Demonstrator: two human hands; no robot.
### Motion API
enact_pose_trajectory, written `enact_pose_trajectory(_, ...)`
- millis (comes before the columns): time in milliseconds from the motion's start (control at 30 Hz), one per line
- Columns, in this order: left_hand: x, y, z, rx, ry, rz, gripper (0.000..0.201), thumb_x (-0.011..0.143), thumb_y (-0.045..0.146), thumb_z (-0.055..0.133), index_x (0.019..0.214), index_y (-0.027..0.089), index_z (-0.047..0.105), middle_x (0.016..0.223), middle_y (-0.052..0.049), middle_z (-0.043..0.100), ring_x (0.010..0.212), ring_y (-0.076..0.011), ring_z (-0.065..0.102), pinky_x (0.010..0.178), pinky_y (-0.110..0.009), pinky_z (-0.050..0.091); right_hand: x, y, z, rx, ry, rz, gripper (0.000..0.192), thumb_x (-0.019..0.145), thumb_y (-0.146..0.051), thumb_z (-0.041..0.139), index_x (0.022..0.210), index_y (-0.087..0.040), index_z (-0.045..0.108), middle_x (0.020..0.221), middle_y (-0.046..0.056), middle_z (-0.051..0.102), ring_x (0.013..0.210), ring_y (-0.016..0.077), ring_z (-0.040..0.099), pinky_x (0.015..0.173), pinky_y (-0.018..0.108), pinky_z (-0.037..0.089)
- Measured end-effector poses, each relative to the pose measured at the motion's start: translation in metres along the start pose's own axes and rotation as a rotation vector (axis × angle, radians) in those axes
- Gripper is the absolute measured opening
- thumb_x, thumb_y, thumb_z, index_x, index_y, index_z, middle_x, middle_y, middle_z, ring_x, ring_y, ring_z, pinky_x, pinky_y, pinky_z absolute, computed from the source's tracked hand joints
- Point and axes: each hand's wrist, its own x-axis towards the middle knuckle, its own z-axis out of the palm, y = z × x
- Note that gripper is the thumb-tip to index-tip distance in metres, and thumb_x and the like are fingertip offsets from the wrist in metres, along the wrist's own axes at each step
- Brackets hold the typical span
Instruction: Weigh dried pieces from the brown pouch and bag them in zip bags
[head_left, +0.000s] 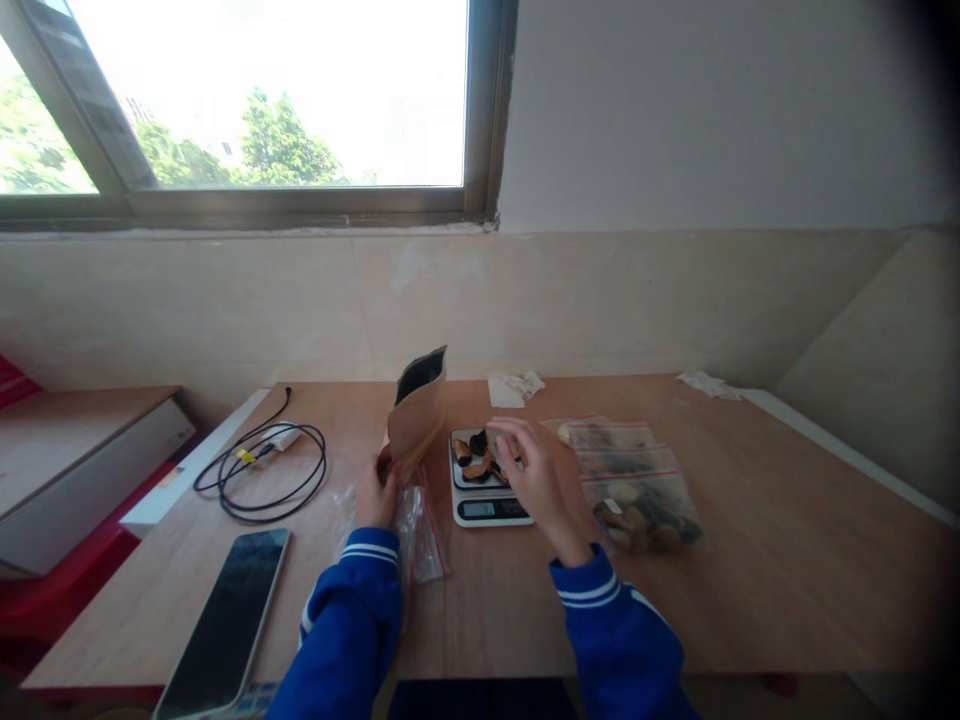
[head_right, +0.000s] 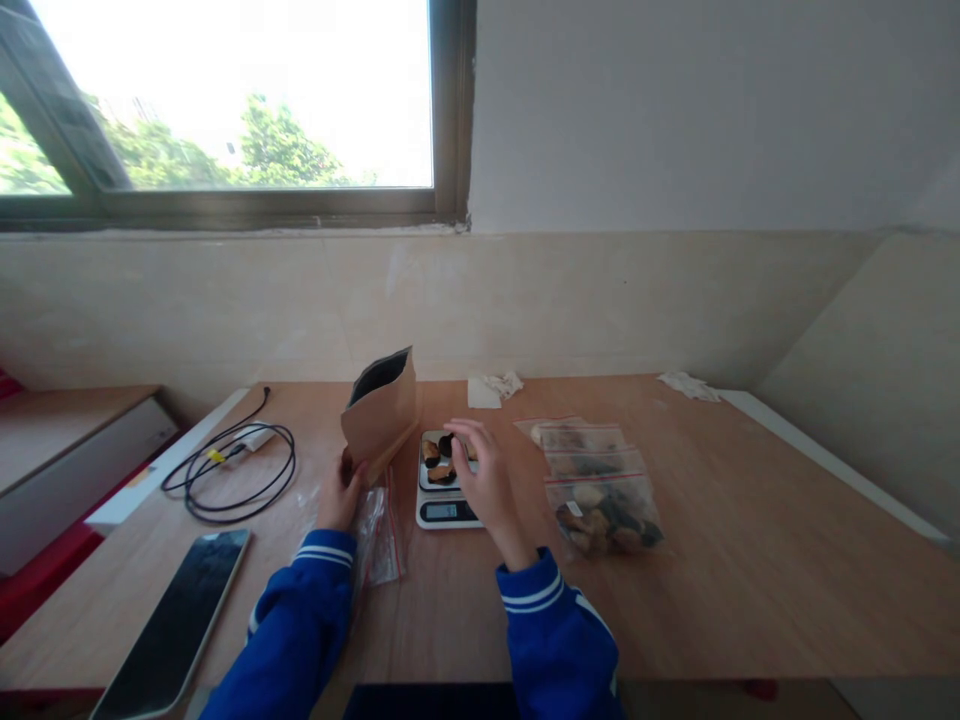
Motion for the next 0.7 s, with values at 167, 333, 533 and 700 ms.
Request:
enact_pose_trajectory(167,0.001,-0.009,0.002,-0.010,-0.049,-0.001,0.033,0.079,0.021,0.053,0.113,0.018,0.055,0.107,-0.009,0.068,0.103,-0.0239,0.063,0.094,-0.044,0.048,0.018,-0.039,-0.005,0.014,-0.145,-0.115,0.029,0.094,-0.024,0.039,0.116,-0.028,0.059,0.121,0.005,0.059,0.119,0.0201,0.051,0.104,0.040,0.041)
enact_pose_trajectory(333,0.000,-0.008,0.000,0.011,-0.047,-0.005,0.037,0.078,0.018,0.053,0.114,0.020,0.054,0.105,-0.009,0.069,0.100,-0.0243,0.064,0.092,-0.045,0.049,0.017,-0.044,0.004,-0.041,-0.250,-0.194,0.037,0.095,-0.024,0.039,0.130,-0.028,0.048,0.131,0.006,0.051,0.127,0.0208,0.044,0.108,0.042,0.037)
enact_pose_trajectory(533,-0.002,-0.003,-0.002,0.044,-0.053,0.026,0.040,0.076,0.015,0.051,0.116,0.018,0.054,0.111,-0.010,0.066,0.103,-0.0247,0.062,0.094,-0.044,0.047,0.028,-0.051,-0.001,-0.088,-0.346,-0.208,0.032,0.094,-0.018,0.036,0.117,-0.025,0.057,0.118,0.006,0.059,0.117,0.0187,0.051,0.103,0.038,0.041)
enact_pose_trajectory(700,-0.002,0.000,-0.002,0.003,-0.070,0.048,0.040,0.075,0.014,0.052,0.114,0.018,0.054,0.112,-0.009,0.065,0.107,-0.0242,0.060,0.096,-0.044,0.045,0.038,-0.038,-0.001,-0.146,-0.490,-0.138,0.026,0.088,-0.015,0.043,0.088,-0.023,0.068,0.090,0.004,0.069,0.089,0.0192,0.063,0.083,0.033,0.050)
